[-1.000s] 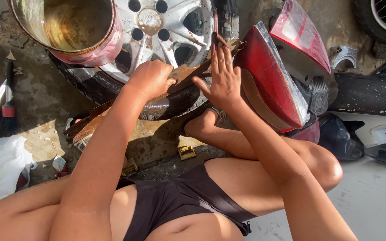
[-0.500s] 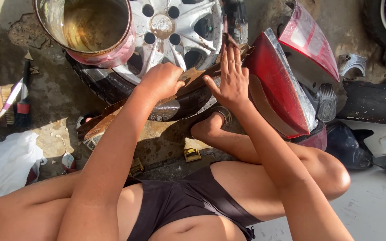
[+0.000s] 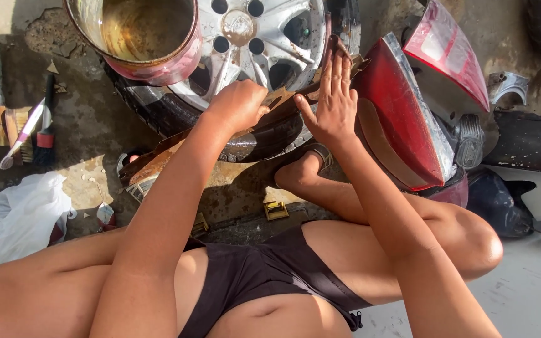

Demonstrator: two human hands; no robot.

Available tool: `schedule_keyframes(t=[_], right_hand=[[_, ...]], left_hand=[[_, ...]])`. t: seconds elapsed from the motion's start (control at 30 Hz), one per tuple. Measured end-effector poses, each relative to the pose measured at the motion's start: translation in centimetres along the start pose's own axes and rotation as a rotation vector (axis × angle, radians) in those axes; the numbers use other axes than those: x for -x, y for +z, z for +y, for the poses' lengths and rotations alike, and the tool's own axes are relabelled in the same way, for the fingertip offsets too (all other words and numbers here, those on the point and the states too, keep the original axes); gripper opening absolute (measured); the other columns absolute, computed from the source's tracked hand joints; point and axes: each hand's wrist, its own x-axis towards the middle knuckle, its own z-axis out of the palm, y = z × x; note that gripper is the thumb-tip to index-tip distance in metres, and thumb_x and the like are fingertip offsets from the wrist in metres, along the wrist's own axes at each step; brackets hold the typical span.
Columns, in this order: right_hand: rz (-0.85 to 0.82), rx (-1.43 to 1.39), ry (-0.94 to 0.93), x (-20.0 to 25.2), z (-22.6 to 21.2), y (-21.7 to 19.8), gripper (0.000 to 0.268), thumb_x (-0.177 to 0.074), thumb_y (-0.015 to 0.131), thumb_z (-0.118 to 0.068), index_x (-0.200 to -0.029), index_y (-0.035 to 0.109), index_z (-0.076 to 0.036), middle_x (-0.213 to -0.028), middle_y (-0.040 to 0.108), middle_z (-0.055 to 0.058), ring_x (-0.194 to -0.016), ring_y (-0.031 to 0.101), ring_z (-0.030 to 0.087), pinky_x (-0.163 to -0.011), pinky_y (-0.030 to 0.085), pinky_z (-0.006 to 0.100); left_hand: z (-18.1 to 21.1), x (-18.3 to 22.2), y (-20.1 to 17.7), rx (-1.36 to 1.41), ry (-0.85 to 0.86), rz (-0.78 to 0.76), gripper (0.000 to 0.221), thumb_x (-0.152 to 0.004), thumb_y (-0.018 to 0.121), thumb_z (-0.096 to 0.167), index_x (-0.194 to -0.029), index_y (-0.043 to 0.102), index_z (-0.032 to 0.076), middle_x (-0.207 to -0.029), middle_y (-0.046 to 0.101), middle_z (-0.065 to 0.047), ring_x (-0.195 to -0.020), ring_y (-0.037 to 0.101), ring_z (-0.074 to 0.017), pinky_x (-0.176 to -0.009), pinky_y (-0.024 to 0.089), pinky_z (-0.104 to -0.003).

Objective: The person sits on the ground and uses a metal scraper to remove old paint from a curved metal part. The part is placed on a car tire for stability, and the person repeatedly scrapes the surface to clean it.

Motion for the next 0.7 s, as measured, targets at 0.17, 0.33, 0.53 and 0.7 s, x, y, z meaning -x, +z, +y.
schedule_keyframes(t=[0.17, 0.33, 0.53, 0.7], right_hand=[[-0.028, -0.011, -0.023, 0.3, 0.0, 0.5, 0.099, -0.105, 0.041, -0.072, -0.163, 0.014, 0.004, -0.168, 0.018, 0.028, -0.158, 0.017, 0.041, -0.114, 0.038, 0.048], [-0.052, 0.023, 0.006, 1.8, -0.4, 1.6, 0.105, -0.105, 0.040, -0.078, -0.165, 0.011, 0.003, -0.171, 0.008, 0.025, -0.160, 0.008, 0.039, -0.113, 0.042, 0.048], [-0.015, 0.126, -0.072, 0.9, -0.7, -1.7, 0.086, -0.107, 0.043, -0.065, -0.145, 0.053, 0.011, -0.160, 0.038, 0.024, -0.153, 0.023, 0.030, -0.094, 0.038, 0.046], [-0.029, 0.088, -0.080, -0.2, -0.7, -4.6, 0.092, -0.101, 0.047, -0.070, -0.158, 0.039, 0.003, -0.163, 0.039, 0.020, -0.154, 0.031, 0.029, -0.096, 0.039, 0.047]], left_hand=[[0.3, -0.3, -0.5, 0.000, 0.019, 0.021, 0.020, -0.090, 0.075, 0.019, -0.089, 0.070, -0.001, -0.083, 0.072, -0.019, -0.073, 0.071, -0.0406, -0.068, 0.055, -0.050], [0.4, 0.2, -0.1, -0.003, 0.019, 0.016, 0.019, -0.091, 0.074, 0.017, -0.086, 0.070, 0.000, -0.079, 0.072, -0.019, -0.069, 0.070, -0.0393, -0.065, 0.055, -0.049], [0.8, 0.9, 0.7, -0.015, 0.017, 0.004, 0.019, -0.091, 0.075, 0.017, -0.087, 0.069, -0.001, -0.078, 0.071, -0.019, -0.068, 0.070, -0.0392, -0.065, 0.056, -0.049], [1.4, 1.2, 2.0, -0.041, -0.002, 0.159, 0.014, -0.089, 0.073, 0.012, -0.083, 0.066, 0.002, -0.075, 0.071, -0.016, -0.068, 0.071, -0.0384, -0.062, 0.055, -0.048]])
